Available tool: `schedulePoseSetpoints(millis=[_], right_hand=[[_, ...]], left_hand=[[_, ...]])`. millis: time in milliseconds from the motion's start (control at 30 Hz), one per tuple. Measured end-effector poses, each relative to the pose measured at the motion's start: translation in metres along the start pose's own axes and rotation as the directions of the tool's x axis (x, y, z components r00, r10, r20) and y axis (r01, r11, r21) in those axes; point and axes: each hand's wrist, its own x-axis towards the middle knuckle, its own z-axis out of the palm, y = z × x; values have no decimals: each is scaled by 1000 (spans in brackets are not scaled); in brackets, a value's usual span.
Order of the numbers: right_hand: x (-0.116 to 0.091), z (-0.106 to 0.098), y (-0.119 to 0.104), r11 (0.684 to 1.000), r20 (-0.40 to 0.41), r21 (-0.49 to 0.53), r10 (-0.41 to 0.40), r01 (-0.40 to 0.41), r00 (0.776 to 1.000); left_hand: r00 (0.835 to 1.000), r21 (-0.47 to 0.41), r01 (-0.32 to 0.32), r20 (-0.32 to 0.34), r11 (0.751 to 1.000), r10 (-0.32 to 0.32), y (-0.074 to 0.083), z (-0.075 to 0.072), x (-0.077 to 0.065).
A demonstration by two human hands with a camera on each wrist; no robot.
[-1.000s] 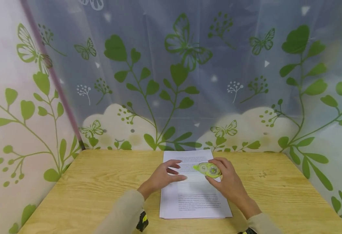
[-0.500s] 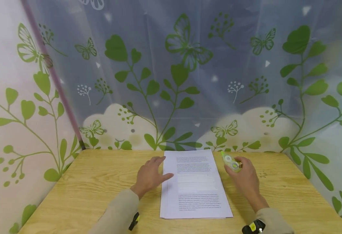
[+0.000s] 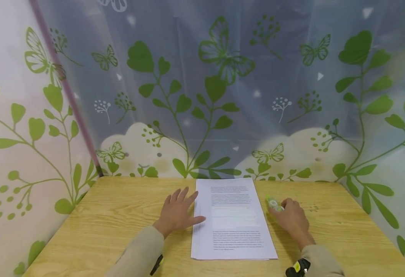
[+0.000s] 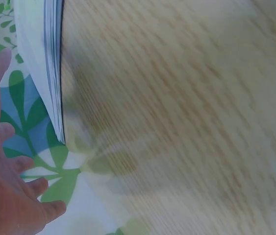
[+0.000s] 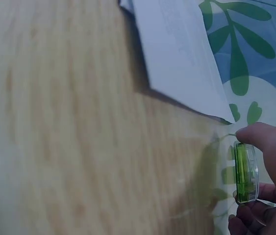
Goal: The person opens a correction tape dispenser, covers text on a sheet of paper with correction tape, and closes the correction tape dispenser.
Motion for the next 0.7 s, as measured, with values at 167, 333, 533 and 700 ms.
schedulePoseSetpoints(millis=[167,333,533,700], right_hand=[[-1,2,3,1000,-7,-23,12,-12,1000],[0,3,5,999,18,-51,16,-15,1000],[-2,5,7,997,54,-76,10,-6,998],[-2,3,9,1000,65,-23,1,0,998]], left_hand=[[1000,-2,4,23,1000,-4,-2,1,-2],[998,-32,4,57,999,-2,-3,0,-3],[997,-28,-4,78,1000,6,-3,4,-6],[997,-26,-6,71,1000,8,-5,6,-8]])
